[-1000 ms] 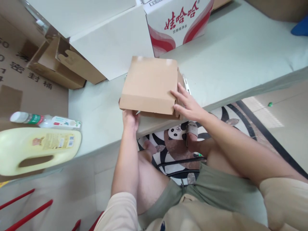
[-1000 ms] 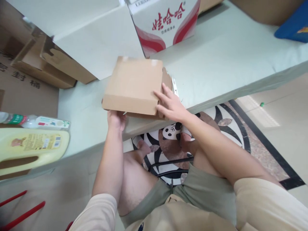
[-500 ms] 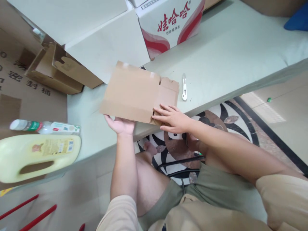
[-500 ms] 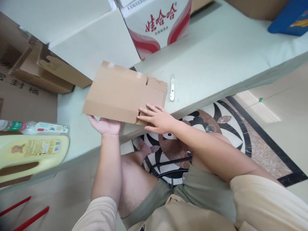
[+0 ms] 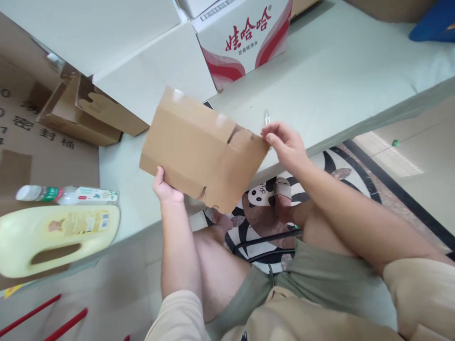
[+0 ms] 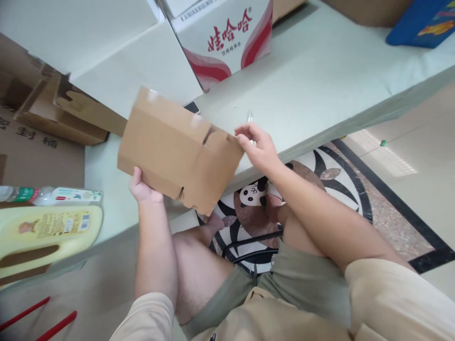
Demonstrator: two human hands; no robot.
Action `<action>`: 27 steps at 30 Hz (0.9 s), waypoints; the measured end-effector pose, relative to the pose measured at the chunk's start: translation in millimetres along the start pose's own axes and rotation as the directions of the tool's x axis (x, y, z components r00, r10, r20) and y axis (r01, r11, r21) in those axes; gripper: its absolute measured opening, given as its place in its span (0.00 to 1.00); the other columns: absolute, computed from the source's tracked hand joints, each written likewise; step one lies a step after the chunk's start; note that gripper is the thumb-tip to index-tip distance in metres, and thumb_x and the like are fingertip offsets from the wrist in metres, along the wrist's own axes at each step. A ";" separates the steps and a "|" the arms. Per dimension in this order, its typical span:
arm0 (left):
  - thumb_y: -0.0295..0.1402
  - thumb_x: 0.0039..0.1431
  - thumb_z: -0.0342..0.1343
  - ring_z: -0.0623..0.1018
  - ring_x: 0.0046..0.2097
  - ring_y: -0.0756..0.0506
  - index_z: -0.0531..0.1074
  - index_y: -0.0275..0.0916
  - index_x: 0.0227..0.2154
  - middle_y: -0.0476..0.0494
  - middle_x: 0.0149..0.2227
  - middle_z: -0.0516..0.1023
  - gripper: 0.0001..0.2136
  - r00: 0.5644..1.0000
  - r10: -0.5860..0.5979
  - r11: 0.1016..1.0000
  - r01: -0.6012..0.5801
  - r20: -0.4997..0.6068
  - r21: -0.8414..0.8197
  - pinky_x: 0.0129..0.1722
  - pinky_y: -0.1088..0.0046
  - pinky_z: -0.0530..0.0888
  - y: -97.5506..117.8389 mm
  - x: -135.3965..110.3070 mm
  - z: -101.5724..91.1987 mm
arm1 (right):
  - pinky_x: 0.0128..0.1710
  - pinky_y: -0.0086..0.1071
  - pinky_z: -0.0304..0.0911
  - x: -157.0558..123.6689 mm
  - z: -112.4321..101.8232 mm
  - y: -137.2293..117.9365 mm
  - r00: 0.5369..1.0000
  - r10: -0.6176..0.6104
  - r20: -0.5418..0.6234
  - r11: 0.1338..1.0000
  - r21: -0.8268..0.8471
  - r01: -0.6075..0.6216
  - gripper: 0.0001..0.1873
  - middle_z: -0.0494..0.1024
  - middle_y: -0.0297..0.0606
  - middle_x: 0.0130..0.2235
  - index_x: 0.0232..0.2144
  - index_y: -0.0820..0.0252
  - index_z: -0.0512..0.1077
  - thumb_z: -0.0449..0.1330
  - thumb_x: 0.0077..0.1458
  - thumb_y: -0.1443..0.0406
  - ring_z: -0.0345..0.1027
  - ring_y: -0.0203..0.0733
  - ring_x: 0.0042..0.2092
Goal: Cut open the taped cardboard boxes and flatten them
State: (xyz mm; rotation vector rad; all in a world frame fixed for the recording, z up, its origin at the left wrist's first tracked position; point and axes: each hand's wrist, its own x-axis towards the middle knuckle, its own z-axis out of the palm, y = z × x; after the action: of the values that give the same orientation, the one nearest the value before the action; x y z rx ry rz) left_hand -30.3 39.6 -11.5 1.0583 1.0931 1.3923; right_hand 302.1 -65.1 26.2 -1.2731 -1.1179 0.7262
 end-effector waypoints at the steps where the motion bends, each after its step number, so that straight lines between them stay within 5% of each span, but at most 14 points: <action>1: 0.50 0.53 0.62 0.78 0.60 0.37 0.76 0.44 0.43 0.42 0.49 0.84 0.20 0.998 -0.053 0.998 0.054 0.015 -0.014 0.62 0.55 0.75 0.1 -2.2 1.2 | 0.53 0.42 0.68 3.4 -5.0 1.6 0.995 0.093 -0.022 0.993 0.079 -0.091 0.09 0.79 0.38 0.42 0.37 0.53 0.73 0.57 0.60 0.56 0.74 0.42 0.45; 6: 0.45 0.48 0.68 0.83 0.52 0.33 0.78 0.40 0.42 0.38 0.43 0.85 0.20 0.910 -0.367 0.926 0.376 0.195 -0.015 0.56 0.49 0.79 -10.5 -11.8 22.2 | 0.45 0.34 0.70 12.9 -5.2 12.2 0.924 0.359 0.130 0.879 0.286 -0.382 0.08 0.77 0.33 0.40 0.36 0.54 0.72 0.62 0.55 0.58 0.72 0.35 0.39; 9: 0.44 0.47 0.69 0.84 0.48 0.32 0.78 0.40 0.41 0.38 0.41 0.86 0.20 0.866 -0.426 0.896 0.444 0.263 -0.009 0.53 0.48 0.81 -14.8 -14.6 33.4 | 0.40 0.33 0.70 12.9 -0.2 14.0 0.874 0.421 0.240 0.822 0.306 -0.480 0.12 0.76 0.32 0.37 0.37 0.54 0.71 0.62 0.56 0.54 0.71 0.36 0.36; 16: 0.50 0.43 0.72 0.82 0.53 0.35 0.75 0.43 0.44 0.40 0.46 0.84 0.26 0.939 -0.264 0.963 0.270 0.222 0.003 0.55 0.56 0.79 -15.9 -25.6 50.9 | 0.46 0.38 0.71 6.2 4.5 18.8 0.954 0.272 0.130 0.925 0.237 -0.296 0.26 0.76 0.33 0.47 0.46 0.46 0.65 0.66 0.50 0.44 0.73 0.42 0.45; 20: 0.49 0.46 0.71 0.80 0.58 0.38 0.68 0.50 0.54 0.42 0.56 0.79 0.33 0.972 -0.116 0.993 0.107 0.206 0.052 0.57 0.58 0.78 -13.0 -33.2 59.8 | 0.37 0.35 0.69 6.5 11.3 23.7 0.939 0.342 -0.018 0.928 0.166 -0.335 0.21 0.73 0.31 0.36 0.37 0.50 0.65 0.66 0.50 0.47 0.69 0.39 0.35; 24: 0.50 0.44 0.72 0.80 0.58 0.38 0.65 0.52 0.57 0.41 0.57 0.78 0.37 0.965 -0.118 0.992 0.103 0.232 0.076 0.56 0.58 0.78 -9.6 -35.1 58.8 | 0.36 0.38 0.69 7.0 11.9 24.7 0.912 0.397 0.106 0.895 0.175 -0.410 0.21 0.74 0.33 0.29 0.30 0.53 0.69 0.65 0.50 0.45 0.70 0.42 0.34; 27: 0.50 0.39 0.75 0.81 0.56 0.35 0.69 0.48 0.54 0.39 0.54 0.81 0.37 0.963 -0.173 0.985 0.164 0.208 0.059 0.55 0.57 0.79 -8.8 -35.3 56.1 | 0.48 0.44 0.72 7.3 7.5 22.7 0.929 0.311 0.199 0.908 0.226 -0.352 0.25 0.81 0.37 0.44 0.43 0.51 0.73 0.64 0.50 0.43 0.75 0.49 0.47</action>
State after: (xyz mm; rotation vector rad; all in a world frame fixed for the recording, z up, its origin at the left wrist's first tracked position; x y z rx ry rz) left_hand 29.2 9.2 -10.4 1.0896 1.0323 1.0992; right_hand 301.0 -51.2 5.4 -1.2081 -0.9015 1.2098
